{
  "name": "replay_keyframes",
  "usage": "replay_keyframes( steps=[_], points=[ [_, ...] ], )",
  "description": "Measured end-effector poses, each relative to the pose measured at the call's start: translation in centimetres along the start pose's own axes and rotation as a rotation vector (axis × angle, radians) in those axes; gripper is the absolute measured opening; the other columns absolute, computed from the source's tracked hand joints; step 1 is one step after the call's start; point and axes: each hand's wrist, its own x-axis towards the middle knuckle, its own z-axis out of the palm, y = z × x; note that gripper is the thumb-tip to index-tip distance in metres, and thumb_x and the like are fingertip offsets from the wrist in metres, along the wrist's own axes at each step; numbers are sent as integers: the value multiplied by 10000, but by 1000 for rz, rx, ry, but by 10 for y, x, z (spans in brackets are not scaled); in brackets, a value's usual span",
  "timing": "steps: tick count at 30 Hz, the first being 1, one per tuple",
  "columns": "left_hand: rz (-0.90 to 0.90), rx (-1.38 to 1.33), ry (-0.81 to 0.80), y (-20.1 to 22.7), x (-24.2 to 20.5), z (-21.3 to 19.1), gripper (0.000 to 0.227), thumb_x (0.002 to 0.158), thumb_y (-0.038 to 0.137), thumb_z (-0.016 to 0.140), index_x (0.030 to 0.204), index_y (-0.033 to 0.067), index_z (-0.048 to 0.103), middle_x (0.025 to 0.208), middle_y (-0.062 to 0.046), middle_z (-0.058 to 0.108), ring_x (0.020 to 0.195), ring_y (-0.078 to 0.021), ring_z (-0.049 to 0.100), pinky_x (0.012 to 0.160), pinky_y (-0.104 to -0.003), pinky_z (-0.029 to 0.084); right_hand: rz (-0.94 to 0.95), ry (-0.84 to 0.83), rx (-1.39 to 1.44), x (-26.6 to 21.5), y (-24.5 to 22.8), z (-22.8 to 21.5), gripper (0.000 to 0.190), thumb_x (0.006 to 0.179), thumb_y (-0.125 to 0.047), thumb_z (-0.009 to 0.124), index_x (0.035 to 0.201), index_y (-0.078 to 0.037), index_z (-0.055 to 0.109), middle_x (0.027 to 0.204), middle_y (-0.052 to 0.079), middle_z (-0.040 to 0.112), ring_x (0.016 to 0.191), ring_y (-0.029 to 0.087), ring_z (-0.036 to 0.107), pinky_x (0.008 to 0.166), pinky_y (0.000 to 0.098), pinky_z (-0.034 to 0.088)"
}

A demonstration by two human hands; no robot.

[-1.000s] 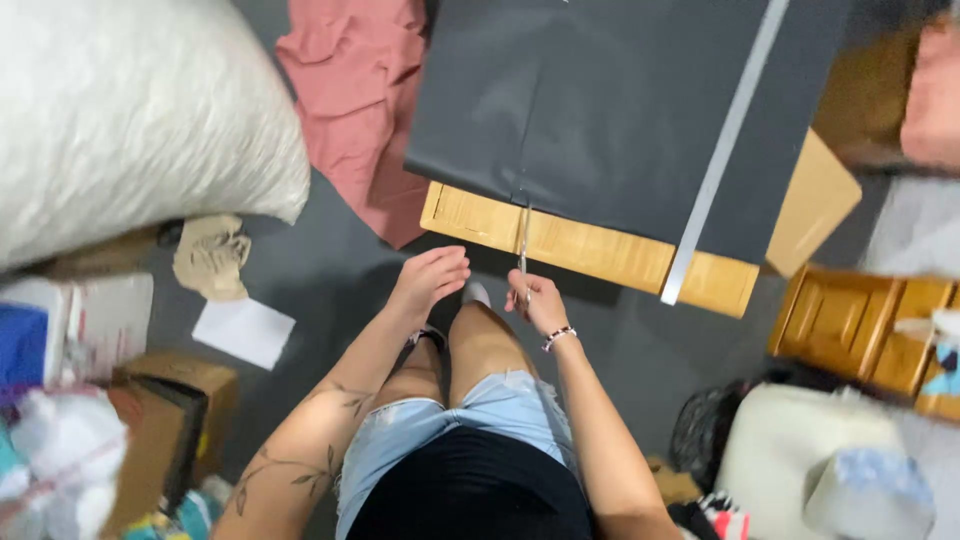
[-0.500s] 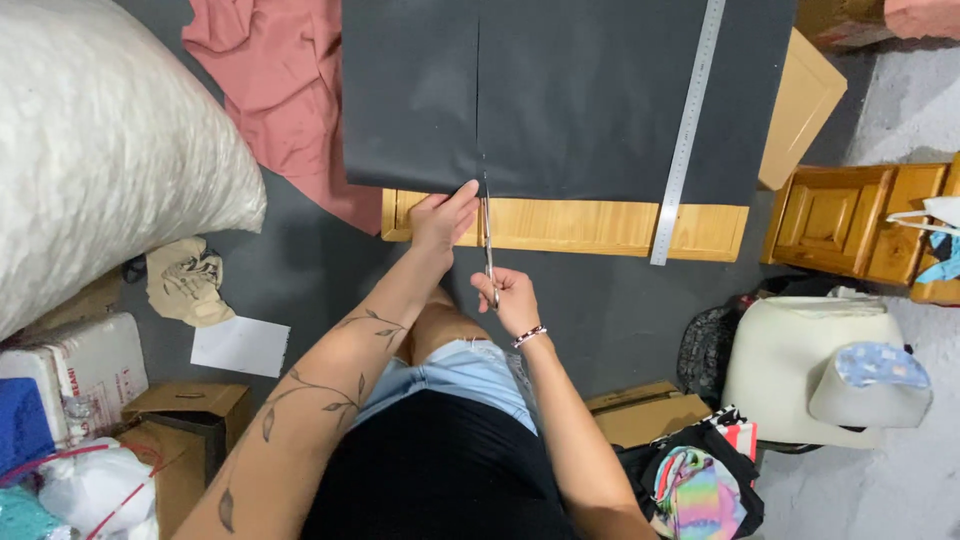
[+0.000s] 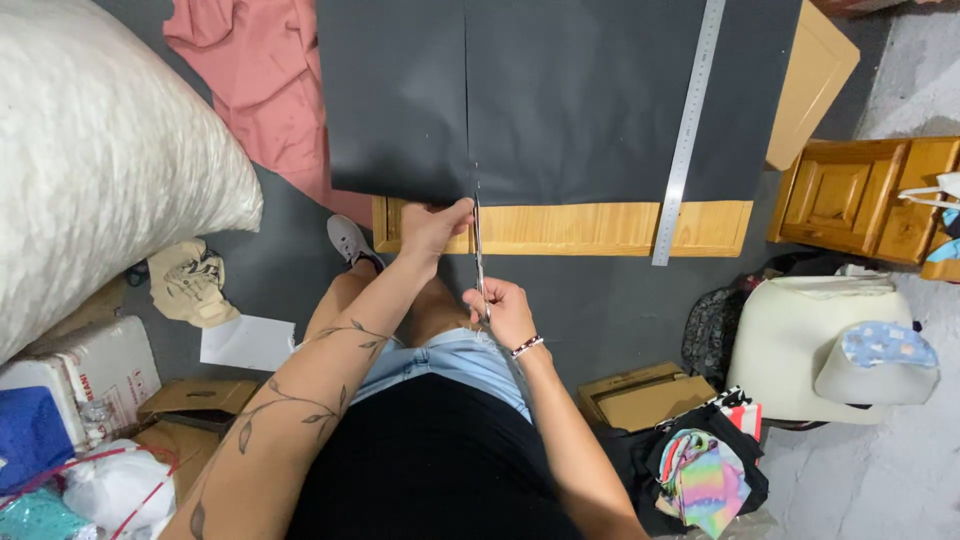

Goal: The person measures a large piece of black fabric on a wooden table using a metal ruler and a yellow pencil. They then use scissors to cut the fabric along the marked lines, separating a section of the material.

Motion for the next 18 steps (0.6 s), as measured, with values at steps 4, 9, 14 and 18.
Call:
replay_keyframes(
  steps=[4,9,14,18],
  points=[
    [12,40,8,-16,12,-5,229,668,162,848,716,80,639,525,0,585,452,-62,587,446,-183,478,9,-5,-15,-1,-9,2,434,912,-477,729,607,-179,647,512,-17,661,514,90,530,590,201,417],
    [62,0,17,-9,3,-6,229,697,144,869,735,108,646,527,30,576,438,-30,550,427,-179,434,26,4,-30,4,-12,2,437,904,-484,736,600,-185,641,512,-27,664,510,94,546,598,204,429],
    [29,37,-7,-19,7,-10,194,739,170,853,800,117,676,584,67,589,489,8,531,444,-157,391,20,0,-20,4,-15,2,413,916,-469,721,617,-192,657,523,-38,666,536,82,545,616,193,429],
    [21,6,-33,-33,19,-12,206,750,179,867,807,119,678,572,78,572,470,16,530,432,-136,384,25,16,-40,4,-18,3,413,900,-469,737,612,-186,651,517,-26,661,528,97,543,609,204,426]
  ],
)
